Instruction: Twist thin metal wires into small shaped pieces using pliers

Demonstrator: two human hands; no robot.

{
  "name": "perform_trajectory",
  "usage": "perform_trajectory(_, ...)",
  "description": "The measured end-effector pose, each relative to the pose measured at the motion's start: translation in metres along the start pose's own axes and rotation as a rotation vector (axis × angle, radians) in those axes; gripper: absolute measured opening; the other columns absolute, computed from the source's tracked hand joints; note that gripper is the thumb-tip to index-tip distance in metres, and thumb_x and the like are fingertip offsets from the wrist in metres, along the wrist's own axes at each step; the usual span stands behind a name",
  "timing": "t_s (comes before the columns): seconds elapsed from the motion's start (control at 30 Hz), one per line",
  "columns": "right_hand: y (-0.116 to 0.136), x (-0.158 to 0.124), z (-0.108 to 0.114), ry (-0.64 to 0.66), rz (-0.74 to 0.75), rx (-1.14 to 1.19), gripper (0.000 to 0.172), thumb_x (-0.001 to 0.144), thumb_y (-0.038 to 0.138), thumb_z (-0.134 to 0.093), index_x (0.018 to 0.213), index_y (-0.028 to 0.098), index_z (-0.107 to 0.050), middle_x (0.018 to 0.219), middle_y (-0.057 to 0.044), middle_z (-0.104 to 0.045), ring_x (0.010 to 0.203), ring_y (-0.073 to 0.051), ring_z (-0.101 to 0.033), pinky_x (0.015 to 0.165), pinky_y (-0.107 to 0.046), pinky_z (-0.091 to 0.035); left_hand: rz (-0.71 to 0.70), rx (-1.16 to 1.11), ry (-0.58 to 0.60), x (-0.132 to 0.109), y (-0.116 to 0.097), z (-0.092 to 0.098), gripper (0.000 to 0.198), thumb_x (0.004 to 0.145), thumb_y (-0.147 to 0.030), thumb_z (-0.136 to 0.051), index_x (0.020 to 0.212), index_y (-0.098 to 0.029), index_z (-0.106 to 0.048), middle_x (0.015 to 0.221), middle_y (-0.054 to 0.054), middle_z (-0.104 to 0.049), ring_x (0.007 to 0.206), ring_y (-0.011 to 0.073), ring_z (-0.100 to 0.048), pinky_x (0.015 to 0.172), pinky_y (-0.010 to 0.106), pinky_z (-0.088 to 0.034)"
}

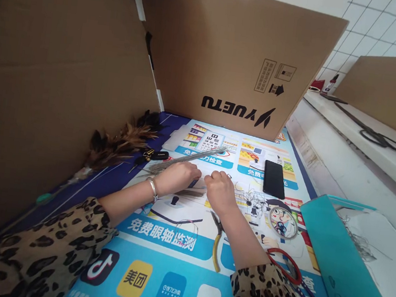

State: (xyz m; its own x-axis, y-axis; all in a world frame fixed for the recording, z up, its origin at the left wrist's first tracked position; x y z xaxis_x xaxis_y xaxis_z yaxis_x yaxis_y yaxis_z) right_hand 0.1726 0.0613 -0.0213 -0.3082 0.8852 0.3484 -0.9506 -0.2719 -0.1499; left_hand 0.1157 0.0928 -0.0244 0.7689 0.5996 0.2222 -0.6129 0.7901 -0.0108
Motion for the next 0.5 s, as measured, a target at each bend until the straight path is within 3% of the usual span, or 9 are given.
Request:
perform_trajectory(0.2, -0.0079, -0.0006, -0.0048, 0.007, -0.100, 0.013, 0.021, 0.083, 0.016, -0.042, 0.078, 0.020, -0.061, 0.079, -0.006, -0.056, 0.080, -0.018, -0.045, 0.067, -0.027, -0.031, 0.005, 0.029, -0.021, -0.0002, -0.0021, 0.0024, 0.018, 0.078, -0.013, -0.042, 0.074, -0.012, -0.059, 0.074, 0.009, -0.058, 0.070, 0.0180, -0.053, 0.065, 0.028, -0.039)
perform_trajectory(0.5, -0.0097, -0.0019, -0.0042, -0.036, -0.130, 0.050, 0.021, 0.084, 0.018, -0.041, 0.082, 0.020, -0.062, 0.077, -0.005, -0.057, 0.080, -0.017, -0.049, 0.068, -0.026, -0.032, 0.036, 0.008, -0.067, 0.0007, -0.0020, 0.0058, 0.018, 0.079, -0.012, -0.041, 0.076, -0.012, -0.059, 0.075, 0.009, -0.058, 0.073, 0.0188, -0.054, 0.066, 0.029, -0.040)
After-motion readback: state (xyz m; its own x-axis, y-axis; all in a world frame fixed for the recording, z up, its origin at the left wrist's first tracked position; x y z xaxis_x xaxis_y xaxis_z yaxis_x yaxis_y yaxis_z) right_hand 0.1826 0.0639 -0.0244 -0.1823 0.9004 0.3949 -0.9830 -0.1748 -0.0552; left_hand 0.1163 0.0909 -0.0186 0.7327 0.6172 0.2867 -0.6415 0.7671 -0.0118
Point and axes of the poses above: each hand's wrist, its own x-axis towards the middle knuckle, its own z-axis out of the back of the hand, y = z × x, the point moved 10 cm from there along x, towards the middle knuckle
